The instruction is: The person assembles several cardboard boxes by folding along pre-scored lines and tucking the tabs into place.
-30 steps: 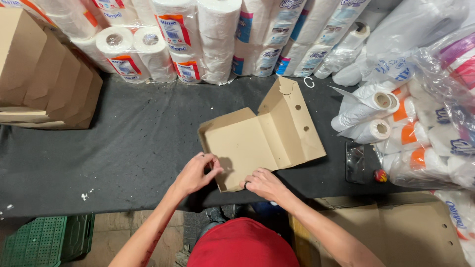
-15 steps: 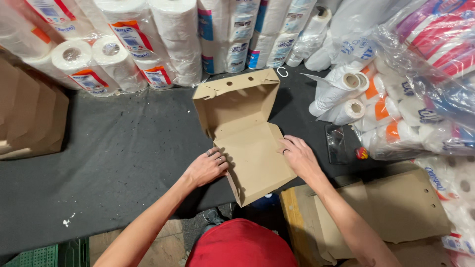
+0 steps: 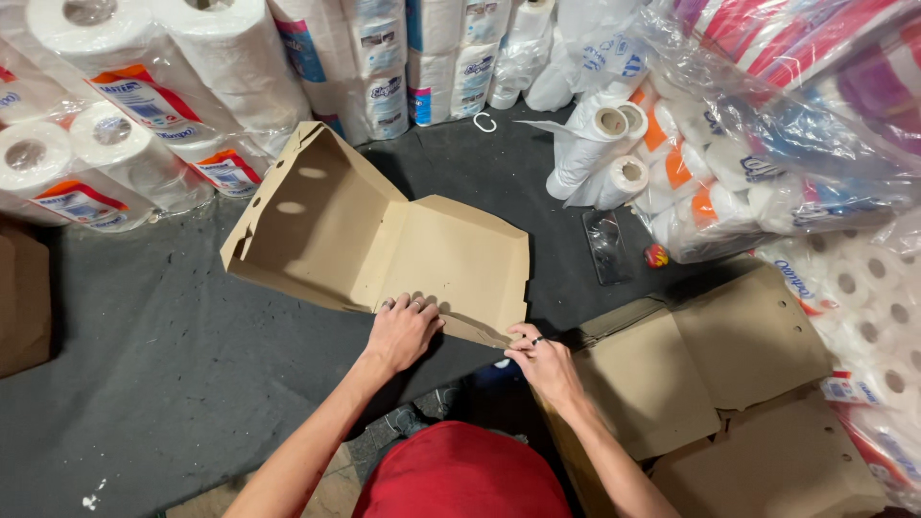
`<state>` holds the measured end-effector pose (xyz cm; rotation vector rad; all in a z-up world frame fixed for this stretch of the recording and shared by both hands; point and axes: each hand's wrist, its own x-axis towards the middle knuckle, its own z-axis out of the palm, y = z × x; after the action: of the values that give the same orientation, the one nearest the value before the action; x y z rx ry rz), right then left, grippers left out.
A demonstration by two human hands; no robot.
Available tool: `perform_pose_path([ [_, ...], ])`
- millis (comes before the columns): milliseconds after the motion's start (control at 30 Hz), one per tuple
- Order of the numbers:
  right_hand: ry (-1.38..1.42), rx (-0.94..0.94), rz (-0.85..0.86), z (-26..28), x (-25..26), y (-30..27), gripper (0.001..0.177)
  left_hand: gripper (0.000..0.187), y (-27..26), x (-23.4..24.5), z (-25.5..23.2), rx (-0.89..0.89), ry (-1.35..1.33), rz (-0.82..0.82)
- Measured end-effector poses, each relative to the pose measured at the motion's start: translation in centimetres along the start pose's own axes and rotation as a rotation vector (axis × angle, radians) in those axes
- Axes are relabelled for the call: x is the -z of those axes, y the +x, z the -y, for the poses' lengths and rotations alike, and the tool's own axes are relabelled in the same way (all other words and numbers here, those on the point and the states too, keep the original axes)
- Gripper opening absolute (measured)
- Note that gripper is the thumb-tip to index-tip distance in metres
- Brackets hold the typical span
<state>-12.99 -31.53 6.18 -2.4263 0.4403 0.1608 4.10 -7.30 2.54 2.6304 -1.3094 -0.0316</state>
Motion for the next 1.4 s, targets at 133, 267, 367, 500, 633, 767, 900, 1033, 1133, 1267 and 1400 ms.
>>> perform_pose_path([
  [133, 0.163, 0.144, -0.203, -5.2, -2.6, -0.4, 0.023, 0.031, 0.4, 0.7, -0.9, 0.12, -0.102, 0.154],
  [267, 0.256, 0.289, -0.375, -5.2, -2.5, -0.7, 0.019, 0.032, 0.8, 2.1, -1.7, 0.182, -0.182, 0.257],
  [367, 0.203, 0.262, -0.41, -2.6, -1.4, -0.4, 0.012, 0.03, 0.4, 2.9, -2.3, 0.136, -0.189, 0.231],
  [500, 0.033, 0.244, -0.355, 0.4, 0.1, 0.5, 0.019, 0.026, -0.4, 2.3, -2.2, 0.086, -0.133, 0.191],
  [633, -0.141, 0.22, -0.151, 4.1, 1.8, 1.1, 0.025, 0.025, -0.9, 2.4, -2.2, 0.031, -0.106, 0.123],
  [767, -0.264, 0.266, -0.065, 5.0, 0.9, 2.4, 0.028, 0.023, -1.3, 2.0, -2.1, -0.011, -0.081, 0.064],
  [900, -0.273, 0.198, 0.006, 5.5, 2.3, 2.5, 0.035, 0.019, -2.3, 4.2, -1.9, -0.013, -0.111, 0.04],
  [1033, -0.439, 0.004, -0.006, 3.5, 4.5, 2.7, 0.02, 0.036, -4.1, 6.2, -0.5, 0.031, 0.139, 0.032],
  [1133, -0.613, -0.07, -0.088, 2.2, 4.5, 2.6, 0.029, 0.033, -6.4, 4.8, 1.1, 0.109, 0.255, 0.021],
  [1267, -0.615, 0.126, -0.111, 7.7, 3.5, 2.0, 0.051, 0.016, -8.7, 2.0, 2.3, 0.171, 0.193, -0.03],
  [1400, -0.437, 0.507, -0.067, 9.8, -2.2, 3.6, 0.037, 0.02, -9.3, 2.9, 2.5, 0.208, 0.115, -0.057],
])
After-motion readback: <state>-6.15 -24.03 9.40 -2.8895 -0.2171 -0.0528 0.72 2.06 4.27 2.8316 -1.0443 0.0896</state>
